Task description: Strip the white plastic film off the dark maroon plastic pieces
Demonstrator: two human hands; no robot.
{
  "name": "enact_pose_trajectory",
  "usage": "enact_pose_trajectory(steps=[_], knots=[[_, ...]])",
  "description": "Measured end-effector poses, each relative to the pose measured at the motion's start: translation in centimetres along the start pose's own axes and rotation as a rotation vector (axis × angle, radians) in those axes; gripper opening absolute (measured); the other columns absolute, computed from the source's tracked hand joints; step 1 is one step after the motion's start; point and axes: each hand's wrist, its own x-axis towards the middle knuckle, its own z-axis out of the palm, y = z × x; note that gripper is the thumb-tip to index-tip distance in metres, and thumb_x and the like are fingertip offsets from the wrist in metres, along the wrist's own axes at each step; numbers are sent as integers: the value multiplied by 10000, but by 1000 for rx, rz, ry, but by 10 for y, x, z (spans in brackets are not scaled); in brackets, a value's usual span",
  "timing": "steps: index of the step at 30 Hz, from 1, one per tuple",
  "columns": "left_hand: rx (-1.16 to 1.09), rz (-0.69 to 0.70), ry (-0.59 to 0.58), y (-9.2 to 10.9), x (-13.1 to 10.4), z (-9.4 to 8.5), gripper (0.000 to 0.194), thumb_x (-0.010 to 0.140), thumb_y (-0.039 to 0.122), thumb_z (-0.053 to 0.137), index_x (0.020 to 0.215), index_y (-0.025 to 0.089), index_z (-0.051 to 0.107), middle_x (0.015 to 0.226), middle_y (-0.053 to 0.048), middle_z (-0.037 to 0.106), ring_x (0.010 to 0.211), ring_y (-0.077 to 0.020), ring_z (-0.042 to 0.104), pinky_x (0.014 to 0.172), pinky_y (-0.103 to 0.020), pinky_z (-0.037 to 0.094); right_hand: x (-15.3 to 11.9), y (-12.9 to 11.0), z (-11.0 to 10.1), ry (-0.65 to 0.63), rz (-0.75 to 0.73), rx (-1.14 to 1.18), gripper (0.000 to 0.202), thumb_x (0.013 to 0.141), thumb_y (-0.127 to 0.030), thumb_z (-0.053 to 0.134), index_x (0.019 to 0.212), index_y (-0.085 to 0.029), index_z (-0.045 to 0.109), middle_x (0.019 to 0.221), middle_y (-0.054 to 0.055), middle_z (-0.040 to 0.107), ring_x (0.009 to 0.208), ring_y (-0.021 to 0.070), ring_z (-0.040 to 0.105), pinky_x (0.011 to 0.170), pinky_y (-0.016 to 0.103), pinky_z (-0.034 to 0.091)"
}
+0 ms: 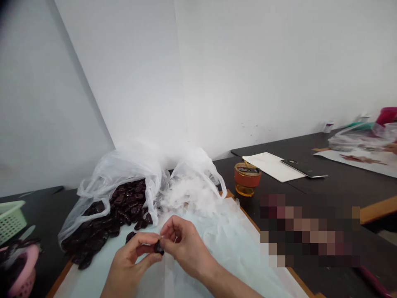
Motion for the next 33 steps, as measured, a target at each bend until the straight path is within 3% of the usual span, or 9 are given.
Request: enact_pose_trajectory(steps=[10,16,23,27,33], knots=[[43,-14,-16,5,-1,2,135,644,151,772,753,218,727,844,-33,769,835,-239,697,772,-310,573,-5,-6,10,131,-77,-199,142,693,-57,554,722,-193,527,614,-55,493,569,94,443,521,208,352],[45,-29,3,7,-2,1,151,626,137,777,743,218,726,823,-30,769,802,-241,702,753,-317,574,-5,-4,6,73,-104,-222,110,732,-79,566,744,-188,555,634,-46,519,590,94,467,536,206,377],[81,-26,3,5,-1,2,188,619,108,778,755,231,735,834,-18,771,761,-221,704,737,-296,569,2,-4,-6,-45,37,-33,116,712,-154,665,777,-172,571,634,-55,551,523,77,491,457,189,428],[157,5,-67,6,-2,0,200,663,112,760,811,244,739,837,-10,769,778,-220,702,756,-297,560,5,-2,-9,-100,82,18,176,669,-151,715,781,-160,579,646,-44,592,532,82,518,459,192,454],[217,38,-79,7,-2,-3,216,654,86,765,784,257,739,837,0,771,764,-217,697,756,-289,544,4,5,-7,-81,61,42,167,671,-145,707,765,-168,571,636,-53,589,524,76,519,457,186,459]])
